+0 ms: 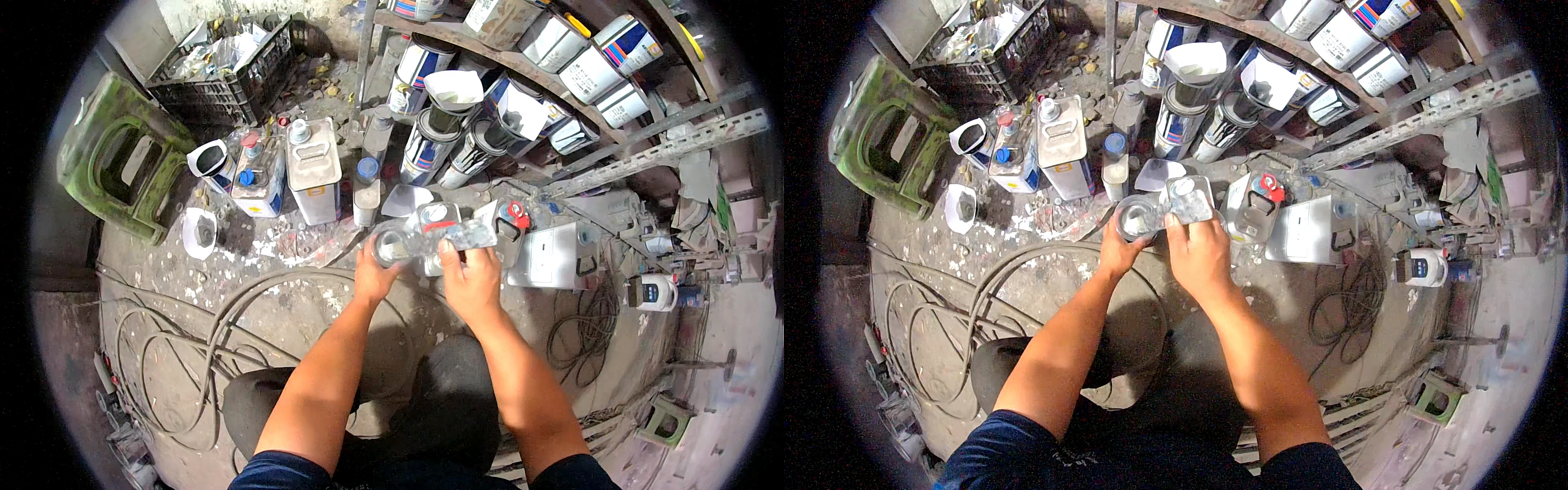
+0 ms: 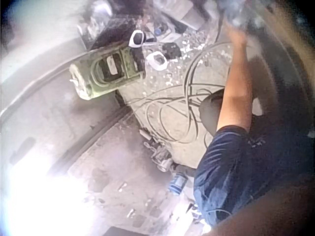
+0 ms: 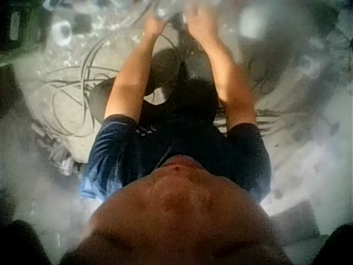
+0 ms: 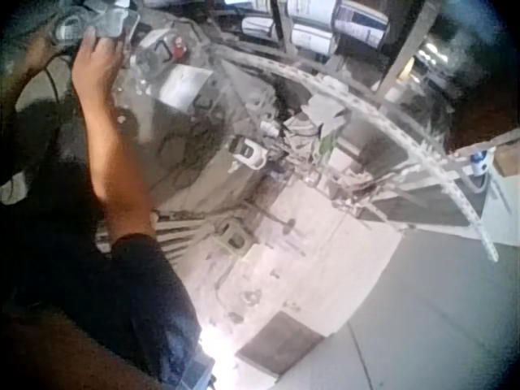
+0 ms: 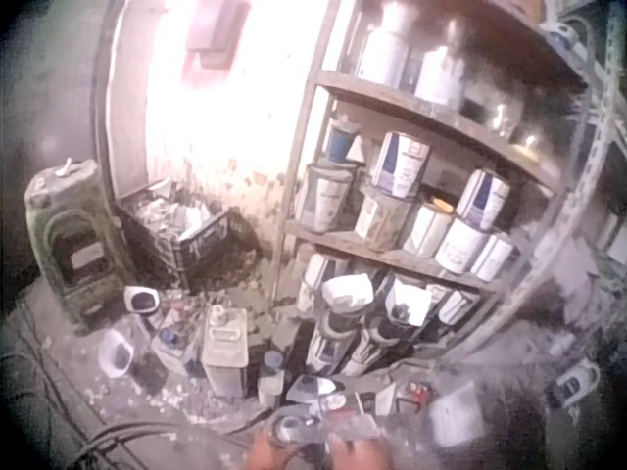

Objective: The person scrapes a metal tool, wipes it with a paper towel, and pours liquid from a plastic bottle into a metal cup. They then pick up a spray gun, attach a hose, and pour the liquid from the cup into the spray gun's container using a funnel.

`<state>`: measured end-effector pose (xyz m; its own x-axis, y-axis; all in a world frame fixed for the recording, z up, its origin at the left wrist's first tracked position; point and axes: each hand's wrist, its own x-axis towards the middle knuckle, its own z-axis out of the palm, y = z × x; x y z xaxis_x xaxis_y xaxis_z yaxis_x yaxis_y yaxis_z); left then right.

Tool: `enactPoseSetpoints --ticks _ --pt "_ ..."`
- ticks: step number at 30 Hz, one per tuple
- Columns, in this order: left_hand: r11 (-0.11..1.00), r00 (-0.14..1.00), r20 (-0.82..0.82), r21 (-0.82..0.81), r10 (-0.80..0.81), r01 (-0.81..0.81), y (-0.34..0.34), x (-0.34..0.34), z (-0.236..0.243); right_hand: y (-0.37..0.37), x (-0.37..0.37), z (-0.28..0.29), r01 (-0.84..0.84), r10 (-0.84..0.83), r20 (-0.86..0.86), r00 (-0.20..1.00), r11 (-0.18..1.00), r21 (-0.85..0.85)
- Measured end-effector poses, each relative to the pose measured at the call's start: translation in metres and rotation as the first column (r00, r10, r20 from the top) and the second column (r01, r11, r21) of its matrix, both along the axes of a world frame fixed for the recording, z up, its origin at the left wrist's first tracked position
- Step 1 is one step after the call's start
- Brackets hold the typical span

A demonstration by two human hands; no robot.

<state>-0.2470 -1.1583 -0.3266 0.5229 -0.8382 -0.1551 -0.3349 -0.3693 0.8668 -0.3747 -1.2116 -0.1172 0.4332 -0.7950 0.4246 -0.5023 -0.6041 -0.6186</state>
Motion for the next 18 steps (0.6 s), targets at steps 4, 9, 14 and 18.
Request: enactPoseSetpoints --ticks 4,9,14,18 --pt "1.0 1.0 -0.009 -0.014 0.013 -0.013 -0.001 0.002 0.006 -0.013 0.001 0.021 -0.041 0.042 0.011 0.999 0.999 -0.02" --pt "0.997 0.999 -0.037 -0.074 -0.003 0.0 -0.007 -0.002 0.015 -0.005 -0.009 -0.015 0.039 -0.029 -0.163 0.986 0.998 0.058" --pt "0.989 0.998 -0.025 -0.136 0.053 -0.056 -0.007 0.0 0.01 -0.006 0.003 0.017 0.006 -0.006 0.046 0.999 1.0 0.018" --pt "0.981 0.998 -0.046 -0.189 0.036 -0.044 -0.014 -0.002 0.007 -0.018 -0.007 0.005 -0.028 0.04 -0.134 0.99 0.995 0.092"
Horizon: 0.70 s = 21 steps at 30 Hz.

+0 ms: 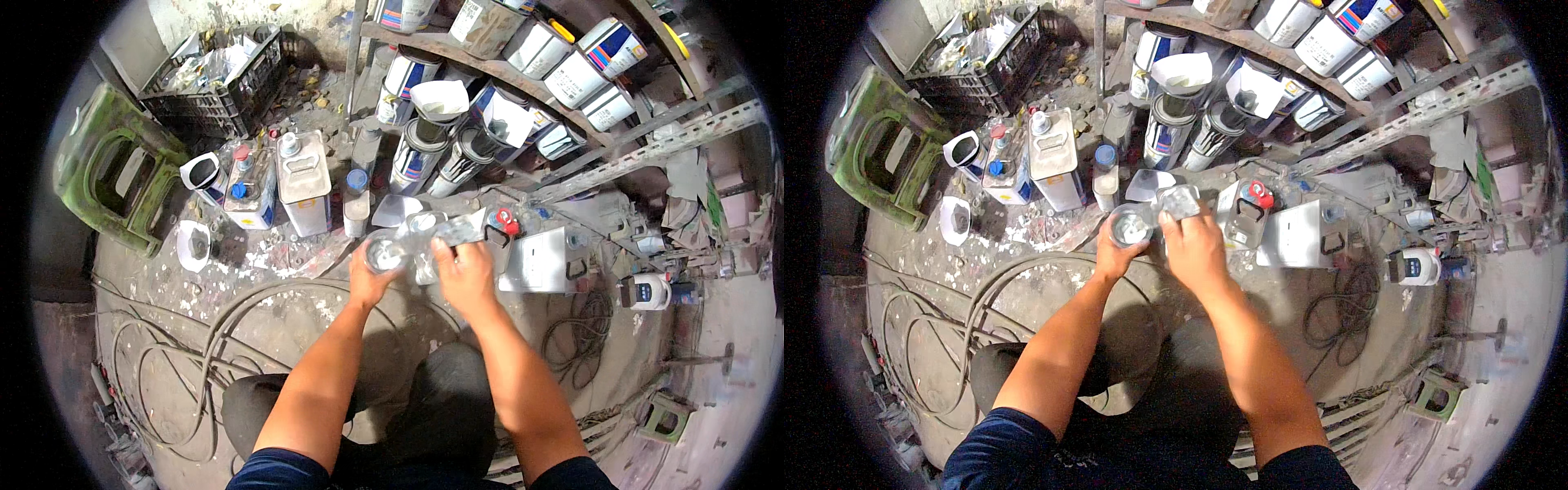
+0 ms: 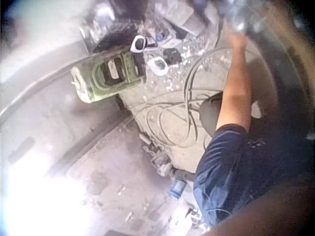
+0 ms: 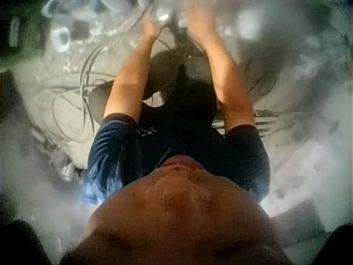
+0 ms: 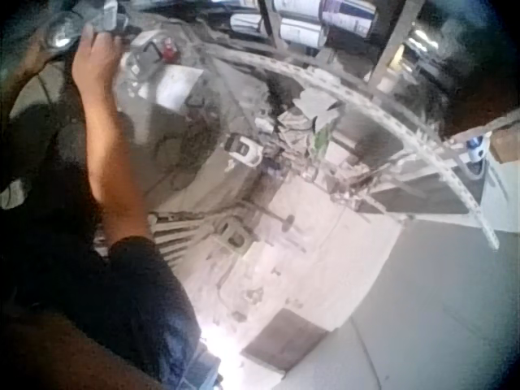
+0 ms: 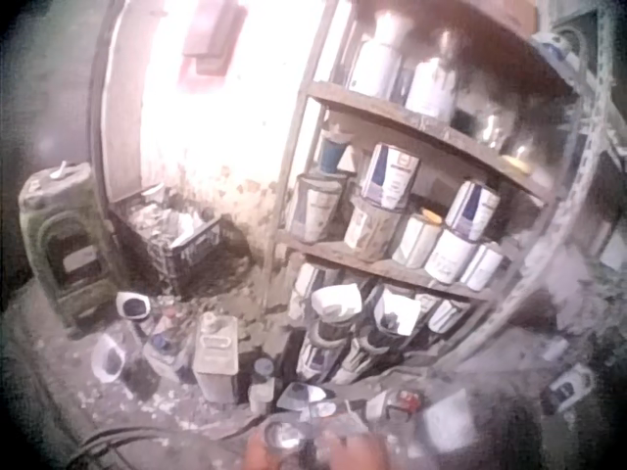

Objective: The person scrapes a metal tool, wipes it with a paper towel, and pours liquid from a plastic bottle into a metal cup. They then pick up a spray gun, attach a hose, and pour the liquid from the cup into the spray gun's container using a funnel.

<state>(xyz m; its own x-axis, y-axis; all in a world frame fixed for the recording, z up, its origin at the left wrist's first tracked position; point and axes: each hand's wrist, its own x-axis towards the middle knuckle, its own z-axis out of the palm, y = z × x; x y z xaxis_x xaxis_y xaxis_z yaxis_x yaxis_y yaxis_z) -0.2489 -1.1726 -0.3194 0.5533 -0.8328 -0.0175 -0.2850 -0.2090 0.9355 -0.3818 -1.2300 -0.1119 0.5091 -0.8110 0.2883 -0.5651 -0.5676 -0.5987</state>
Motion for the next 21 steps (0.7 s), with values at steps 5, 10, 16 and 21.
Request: enactPoseSetpoints --ticks 5,10,16,21 --pt "1.0 0.997 0.075 0.003 0.0 0.0 -0.002 0.0 -0.001 0.015 0.01 0.0 0.062 -0.054 0.16 0.986 0.997 -0.044" --pt "0.995 0.997 0.008 -0.054 -0.078 0.078 -0.001 0.009 0.014 0.002 -0.002 0.03 0.02 -0.016 0.095 0.995 0.999 -0.035" --pt "0.987 0.99 0.04 -0.085 -0.135 0.138 0.009 0.009 0.052 0.025 -0.01 0.038 0.132 -0.108 0.184 0.977 0.984 -0.122" --pt "0.979 0.985 0.079 -0.121 -0.155 0.164 0.018 0.022 0.093 0.013 -0.022 0.09 0.041 -0.011 0.258 0.966 0.993 -0.113"
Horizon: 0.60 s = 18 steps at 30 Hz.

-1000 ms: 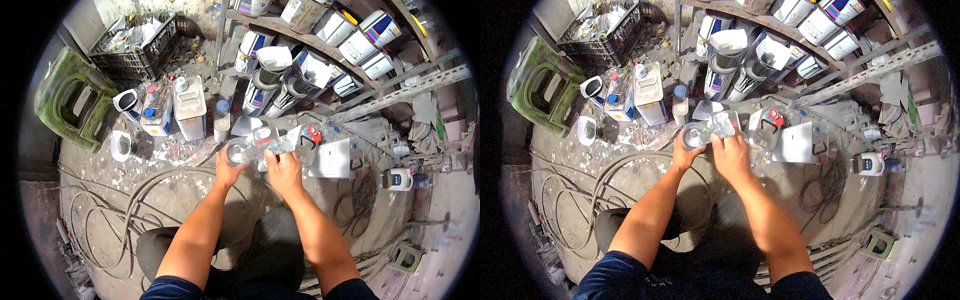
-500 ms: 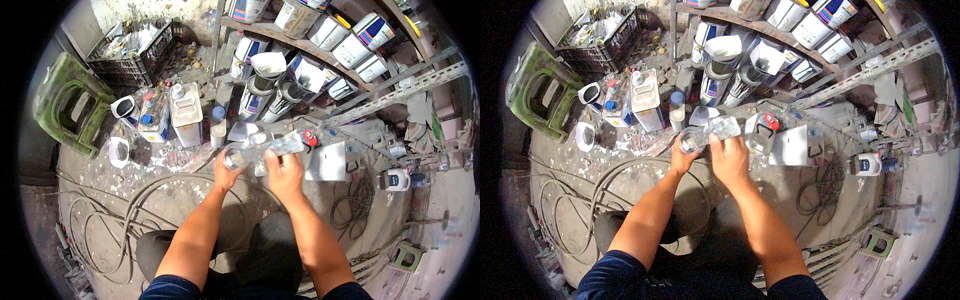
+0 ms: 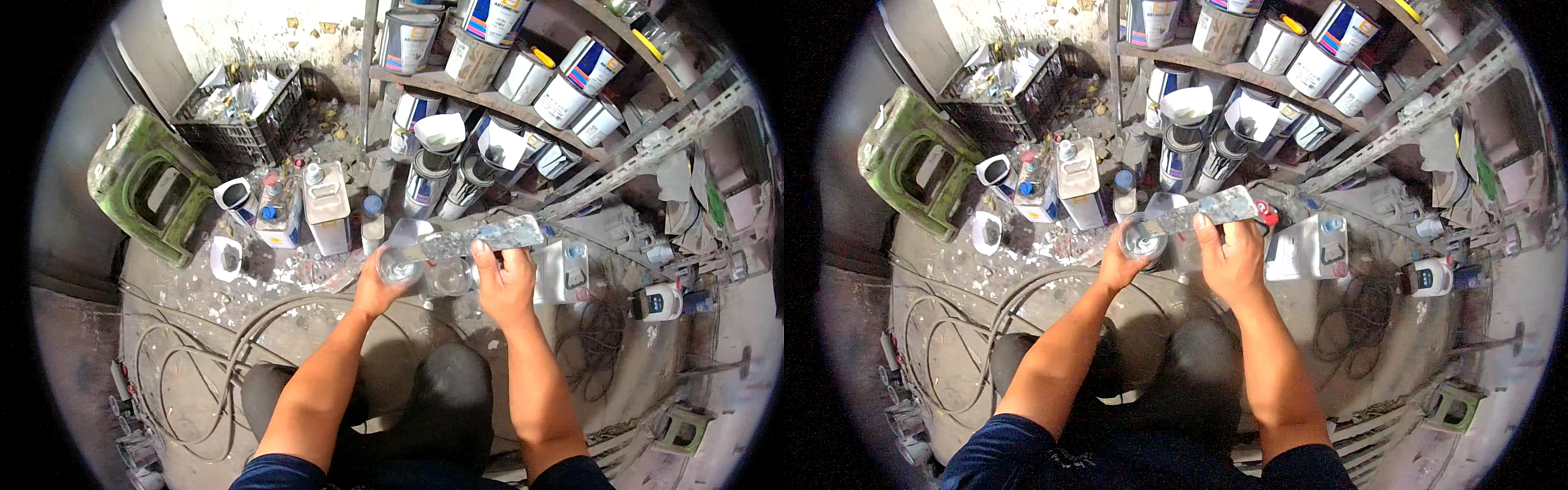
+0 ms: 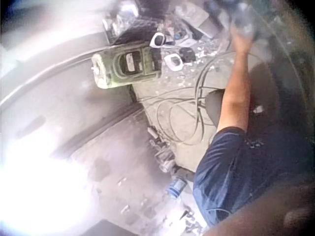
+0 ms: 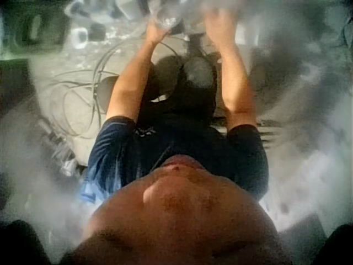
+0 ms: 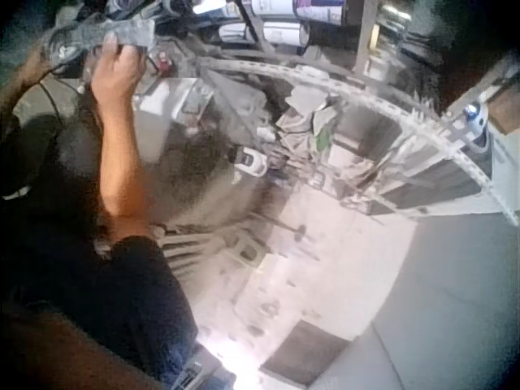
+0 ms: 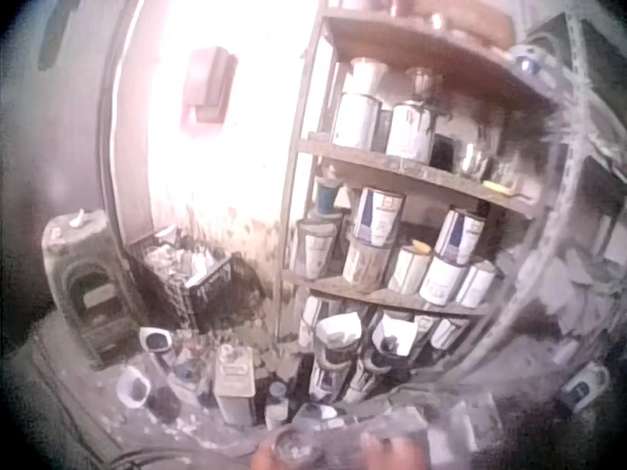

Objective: The person scrapes a metal tool, wipes it with a paper towel, and pours liquid from a plastic bottle into a metal cup. They then pick up a spray gun, attach a hose, and pour the liquid from the cup into the spray gun's container using a funnel.

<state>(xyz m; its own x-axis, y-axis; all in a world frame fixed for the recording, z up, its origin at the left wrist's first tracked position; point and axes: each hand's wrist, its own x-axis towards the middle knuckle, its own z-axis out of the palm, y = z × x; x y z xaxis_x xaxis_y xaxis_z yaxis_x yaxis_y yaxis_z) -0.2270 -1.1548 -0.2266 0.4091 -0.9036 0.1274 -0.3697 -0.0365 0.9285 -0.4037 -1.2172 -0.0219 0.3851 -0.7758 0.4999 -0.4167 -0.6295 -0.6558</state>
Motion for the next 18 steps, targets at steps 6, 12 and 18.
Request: enactPoseSetpoints --ticks 6,12,18 --pt "0.995 0.994 -0.039 0.013 -0.101 0.101 0.009 0.01 0.056 0.023 0.005 0.016 0.003 -0.001 0.098 0.995 1.0 -0.013" --pt "0.979 0.979 -0.03 -0.023 -0.204 0.203 0.019 0.02 0.095 0.011 -0.001 0.077 -0.078 0.085 0.067 0.994 0.991 -0.105" --pt "0.967 0.967 -0.013 0.009 -0.255 0.255 0.024 0.02 0.114 0.033 0.005 0.081 -0.054 0.063 0.095 0.993 0.994 -0.097"
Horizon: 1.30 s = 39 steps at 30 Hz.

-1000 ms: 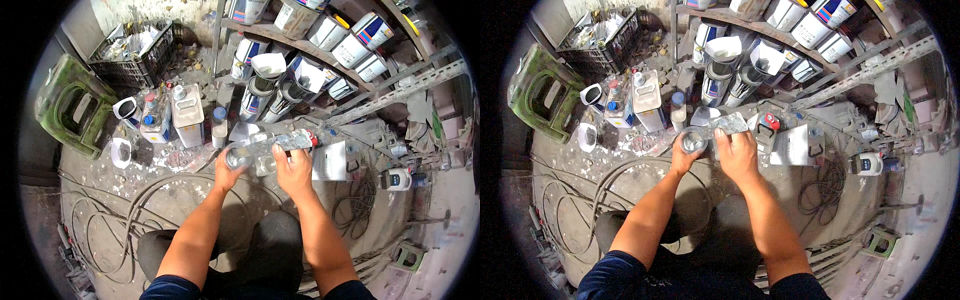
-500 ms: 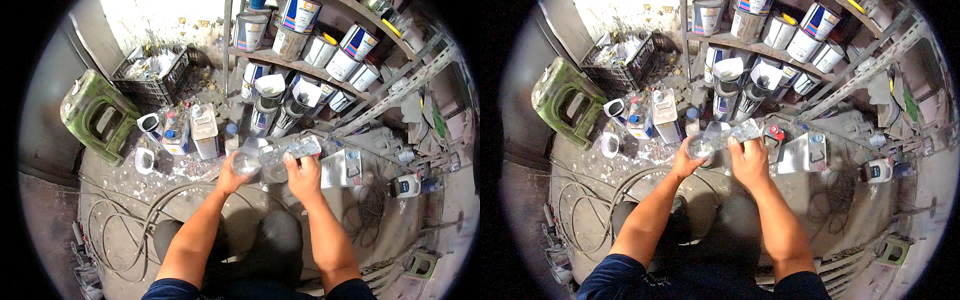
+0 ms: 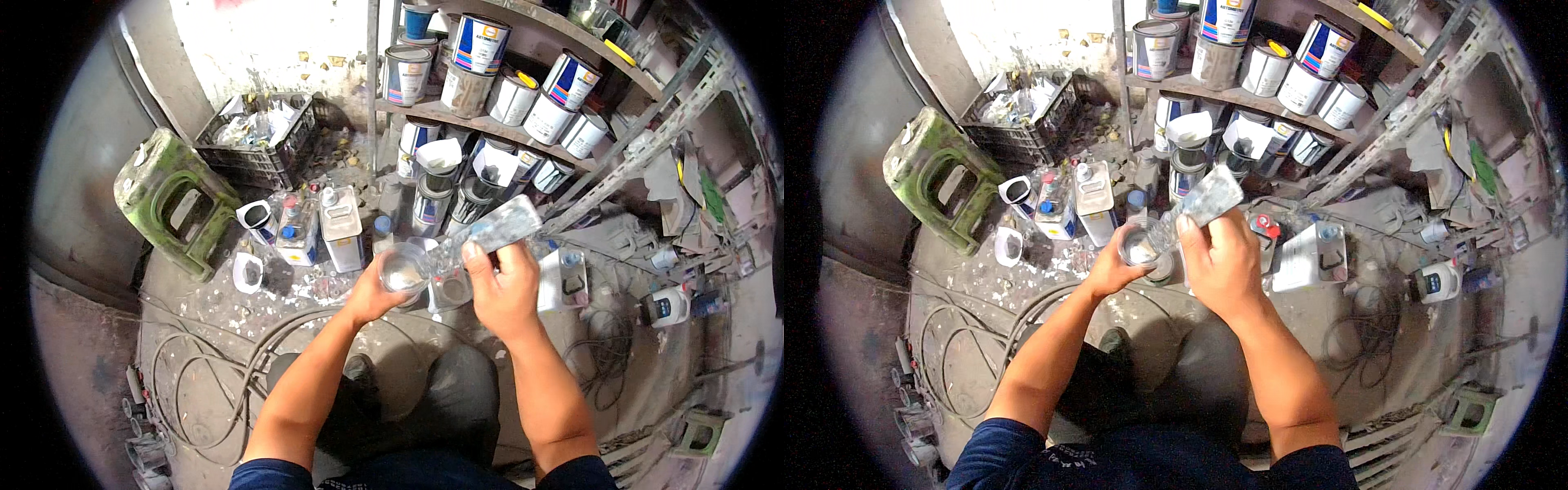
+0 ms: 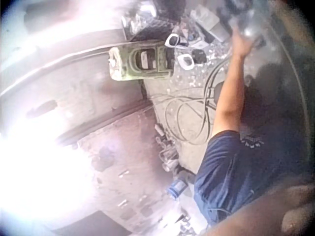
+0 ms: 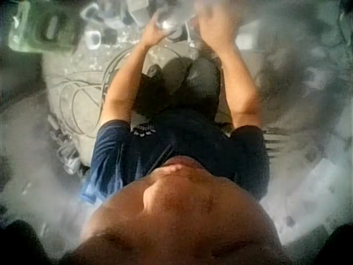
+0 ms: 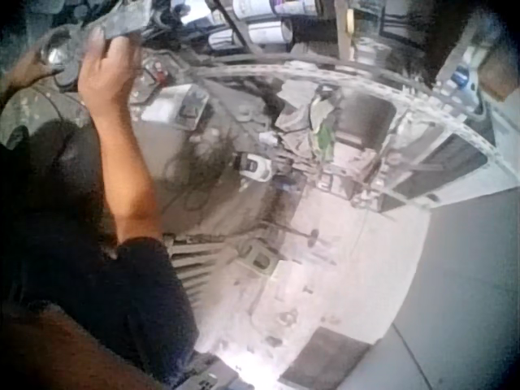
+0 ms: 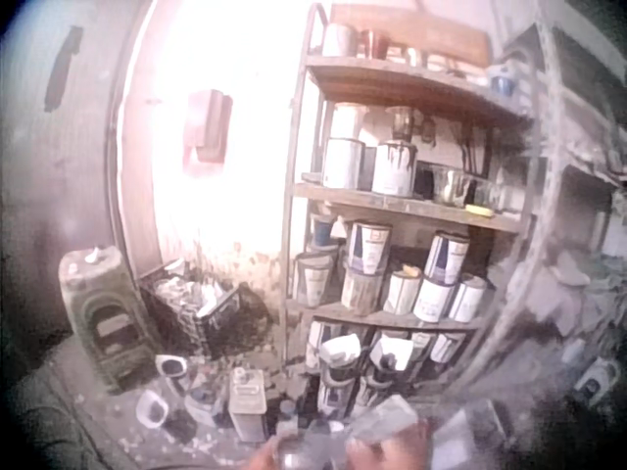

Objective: The person scrapes a metal tool, wipes it with a paper towel, and pours liquid from a plastic bottle into a metal cup. They then pick up a spray gun, attach a hose, and pour the liquid from the cup into the spray gun's container using a funnel.

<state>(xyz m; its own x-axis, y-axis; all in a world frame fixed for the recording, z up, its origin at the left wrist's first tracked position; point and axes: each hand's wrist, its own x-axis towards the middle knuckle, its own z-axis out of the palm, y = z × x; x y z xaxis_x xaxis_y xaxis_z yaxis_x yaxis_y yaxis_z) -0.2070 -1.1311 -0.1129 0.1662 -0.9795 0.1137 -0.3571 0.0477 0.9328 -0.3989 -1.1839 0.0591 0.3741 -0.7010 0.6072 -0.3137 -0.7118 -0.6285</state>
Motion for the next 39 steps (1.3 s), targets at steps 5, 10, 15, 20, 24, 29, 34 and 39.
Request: enactPoseSetpoints --ticks 5,10,15,20,24,29,34,39 --pt "1.0 0.989 -0.15 -0.003 0.007 -0.007 -0.005 -0.006 -0.002 -0.016 -0.008 0.029 -0.02 0.017 -0.035 0.999 0.995 -0.1" --pt "0.995 0.996 0.013 -0.047 -0.087 0.087 -0.015 -0.009 0.004 -0.007 -0.01 0.009 0.053 -0.054 -0.038 0.998 0.998 -0.021" --pt "0.997 0.997 -0.02 -0.032 -0.069 0.068 -0.024 -0.005 -0.002 -0.02 -0.008 0.027 0.053 -0.056 0.051 0.997 0.996 0.067" --pt "0.991 0.992 -0.074 -0.091 -0.103 0.096 -0.031 -0.009 0.004 -0.022 -0.014 0.011 0.123 -0.13 -0.137 0.982 0.991 -0.06" --pt "0.993 0.995 -0.031 -0.081 -0.091 0.089 -0.032 -0.012 0.007 -0.014 -0.009 0.007 0.097 -0.103 0.04 0.994 0.988 0.118" --pt "0.993 0.993 -0.092 -0.099 -0.073 0.064 -0.034 -0.009 0.001 -0.027 -0.008 0.026 0.093 -0.092 -0.023 0.995 0.995 0.027" --pt "0.989 0.991 -0.083 -0.114 -0.106 0.096 -0.034 -0.01 0.004 -0.018 -0.008 -0.002 0.122 -0.122 -0.004 0.993 0.992 0.033" --pt "0.992 0.993 -0.072 -0.093 -0.09 0.083 -0.032 -0.011 0.01 -0.03 -0.008 0.02 0.092 -0.104 0.077 0.992 0.985 0.147"
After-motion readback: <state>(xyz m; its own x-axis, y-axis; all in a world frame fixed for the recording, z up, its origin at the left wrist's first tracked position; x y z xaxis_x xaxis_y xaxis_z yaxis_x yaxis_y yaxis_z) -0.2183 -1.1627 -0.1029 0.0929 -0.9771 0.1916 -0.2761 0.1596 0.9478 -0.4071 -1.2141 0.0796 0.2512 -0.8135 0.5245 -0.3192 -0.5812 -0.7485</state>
